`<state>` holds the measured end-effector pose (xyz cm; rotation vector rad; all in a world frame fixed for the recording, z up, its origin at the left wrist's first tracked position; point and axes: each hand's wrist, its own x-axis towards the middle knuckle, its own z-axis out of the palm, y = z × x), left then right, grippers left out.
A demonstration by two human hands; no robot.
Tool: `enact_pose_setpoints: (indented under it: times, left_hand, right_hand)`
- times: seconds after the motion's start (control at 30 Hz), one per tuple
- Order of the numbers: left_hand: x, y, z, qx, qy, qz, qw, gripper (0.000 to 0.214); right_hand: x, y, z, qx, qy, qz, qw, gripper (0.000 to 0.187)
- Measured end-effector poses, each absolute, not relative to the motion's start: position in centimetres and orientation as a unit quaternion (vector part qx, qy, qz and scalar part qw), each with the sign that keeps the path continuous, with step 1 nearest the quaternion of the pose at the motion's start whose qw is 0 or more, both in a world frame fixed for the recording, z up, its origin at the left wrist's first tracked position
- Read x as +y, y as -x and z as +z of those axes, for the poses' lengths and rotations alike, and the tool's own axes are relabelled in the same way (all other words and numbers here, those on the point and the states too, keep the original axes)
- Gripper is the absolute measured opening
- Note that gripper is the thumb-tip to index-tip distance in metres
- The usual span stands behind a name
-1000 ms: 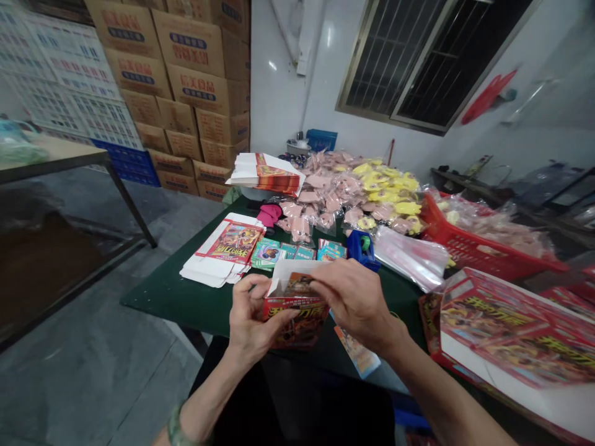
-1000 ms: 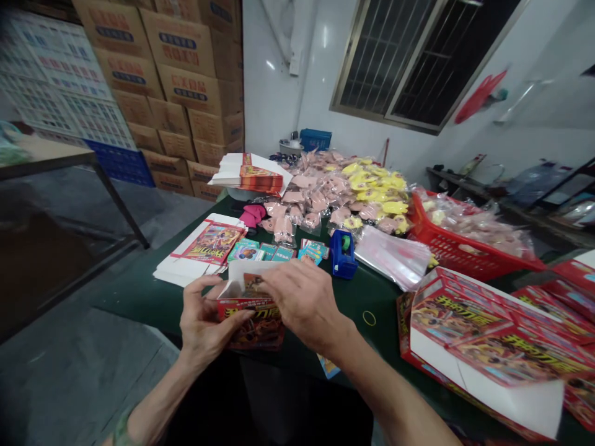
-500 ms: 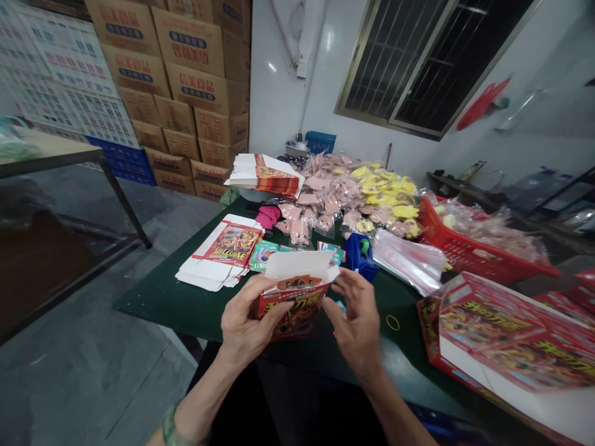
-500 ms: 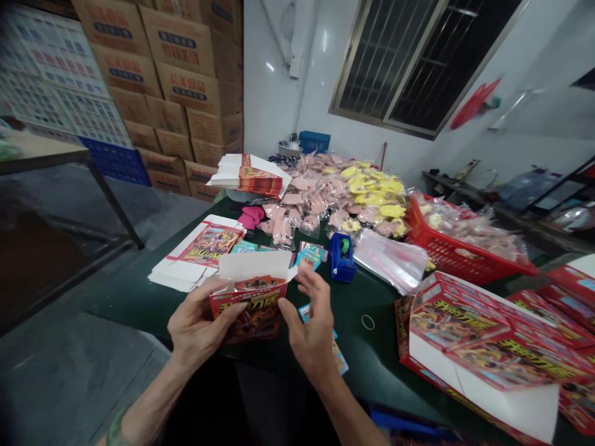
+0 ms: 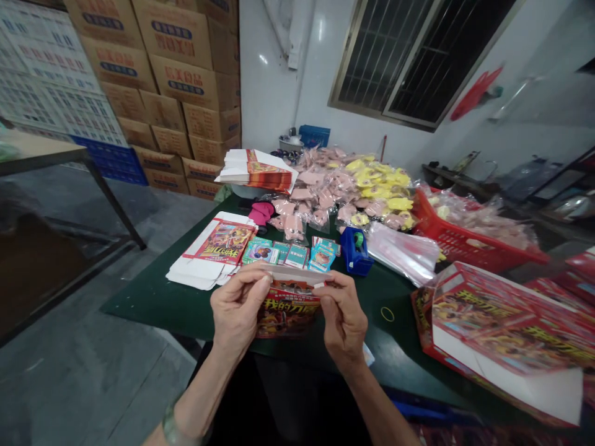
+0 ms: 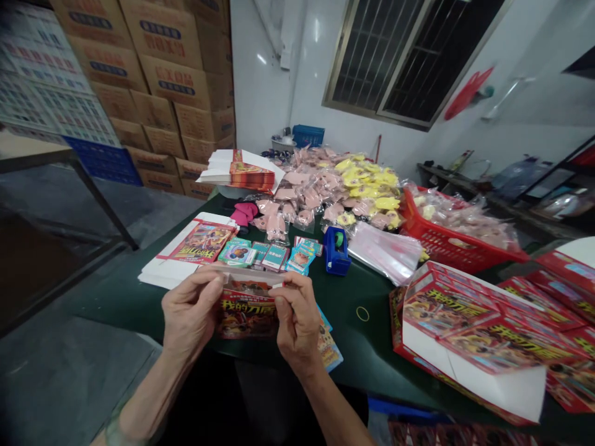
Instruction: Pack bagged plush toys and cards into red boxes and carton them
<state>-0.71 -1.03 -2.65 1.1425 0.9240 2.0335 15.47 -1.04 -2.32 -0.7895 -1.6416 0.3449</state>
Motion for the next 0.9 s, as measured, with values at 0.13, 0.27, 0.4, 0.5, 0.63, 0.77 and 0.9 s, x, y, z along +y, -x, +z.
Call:
enact_pose_setpoints:
  times: [0.13,0.27,0.4,0.5,0.63,0.77,0.9]
  left_hand:
    - [-1.1,1.0,-1.8,0.3,-0.43,0.748,0.406,0.034]
    - [-0.8,2.0,-2.0,0.275,-0.508,0.722,0.382,0.005]
    - [-1.0,2.5,-2.4,0.254,-0.532,0.711,0.384,0.007]
    - [-1.7,2.6,-1.8,0.244,-0.56,0.689,0.39,0.017]
    - [-2.2,2.6,-0.3,0.333,-0.63,0.624,0.32,0.015]
    - [-1.9,2.1,-0.1,0.338,-0.633,0.643,0.267,0.007]
    - [-1.6,2.0,-0.9,0.316,-0.579,0.684,0.311,0.005]
  right_hand:
    - [-1.5,-15.7,-1.7,-0.684,0.326,0.236,0.608,0.036]
    - [-1.9,-16.3,-1.2,-0.729,0.322,0.215,0.564,0.024]
    - [-2.5,-16.8,-0.9,-0.735,0.333,0.222,0.548,0.027]
    - [-2.9,-16.8,-0.8,-0.733,0.345,0.233,0.538,0.029]
    - [-3.0,-16.3,-0.8,-0.714,0.375,0.211,0.553,0.019]
    - [-3.1,-15.5,-0.3,-0.702,0.412,0.183,0.551,0.016]
    - [-3.6,-14.8,0.4,-0.708,0.421,0.151,0.546,0.015]
